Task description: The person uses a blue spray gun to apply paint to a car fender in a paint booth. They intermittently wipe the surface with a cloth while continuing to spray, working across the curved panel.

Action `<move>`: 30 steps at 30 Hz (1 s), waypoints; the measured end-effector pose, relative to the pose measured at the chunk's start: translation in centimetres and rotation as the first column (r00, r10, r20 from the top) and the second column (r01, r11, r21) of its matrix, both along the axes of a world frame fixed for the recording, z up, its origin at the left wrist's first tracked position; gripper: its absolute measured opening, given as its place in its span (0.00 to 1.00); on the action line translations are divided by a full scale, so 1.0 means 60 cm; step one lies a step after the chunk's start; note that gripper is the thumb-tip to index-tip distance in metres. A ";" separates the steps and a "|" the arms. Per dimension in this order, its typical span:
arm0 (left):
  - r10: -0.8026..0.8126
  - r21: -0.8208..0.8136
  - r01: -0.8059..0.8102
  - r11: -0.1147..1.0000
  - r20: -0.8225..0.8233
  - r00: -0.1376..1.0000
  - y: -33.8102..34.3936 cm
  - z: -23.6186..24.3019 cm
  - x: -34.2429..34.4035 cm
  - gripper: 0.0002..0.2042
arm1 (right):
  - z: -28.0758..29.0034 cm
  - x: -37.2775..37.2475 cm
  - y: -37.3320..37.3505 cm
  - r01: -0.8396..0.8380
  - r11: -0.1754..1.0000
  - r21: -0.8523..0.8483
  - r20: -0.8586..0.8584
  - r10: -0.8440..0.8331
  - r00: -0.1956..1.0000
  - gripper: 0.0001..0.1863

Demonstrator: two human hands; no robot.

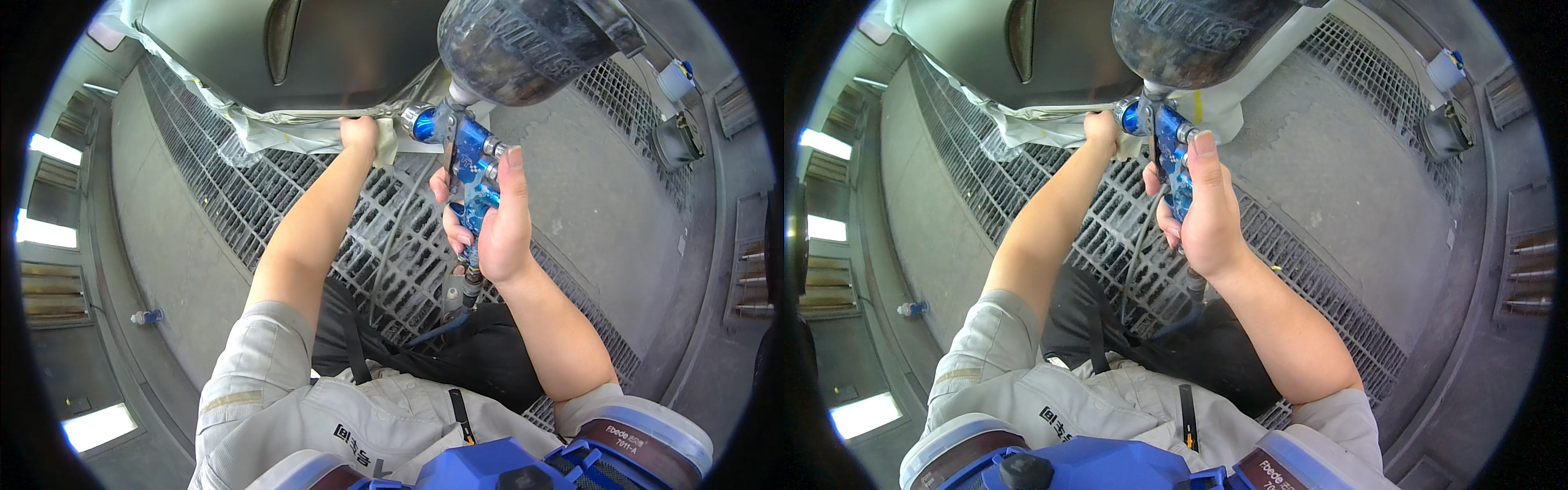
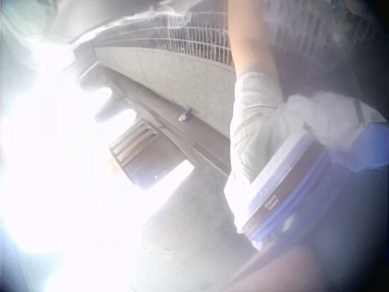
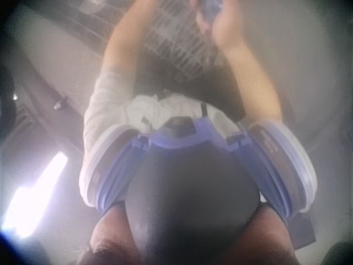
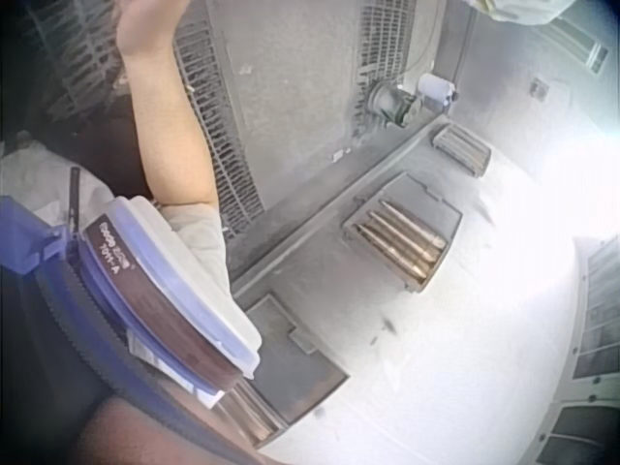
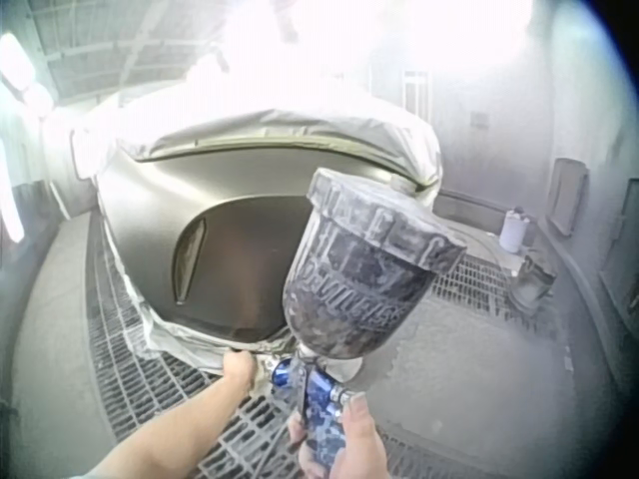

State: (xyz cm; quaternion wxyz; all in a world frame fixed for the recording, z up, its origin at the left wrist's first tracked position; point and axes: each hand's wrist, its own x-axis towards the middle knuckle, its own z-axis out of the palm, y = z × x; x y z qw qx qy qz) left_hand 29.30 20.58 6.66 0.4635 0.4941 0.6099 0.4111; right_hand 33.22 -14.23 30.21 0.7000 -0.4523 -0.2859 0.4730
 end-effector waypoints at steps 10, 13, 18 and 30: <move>0.037 -0.172 -0.002 0.985 0.199 0.979 -0.042 0.067 0.010 0.27 | -0.008 0.007 0.002 -0.017 1.000 0.011 0.012 0.017 1.000 0.42; -0.145 0.034 0.142 0.989 0.359 0.922 -0.058 0.042 -0.036 0.24 | -0.012 0.010 0.006 0.004 1.000 0.003 0.021 -0.004 1.000 0.42; -0.187 -0.205 0.287 0.936 0.402 0.896 -0.096 -0.026 -0.160 0.17 | -0.021 0.016 0.008 0.014 0.999 -0.049 0.001 -0.014 1.000 0.41; -0.103 -0.603 0.536 0.591 0.603 0.791 -0.271 -0.095 -0.541 0.21 | 0.004 0.018 -0.018 -0.016 0.997 0.075 -0.013 0.017 1.000 0.44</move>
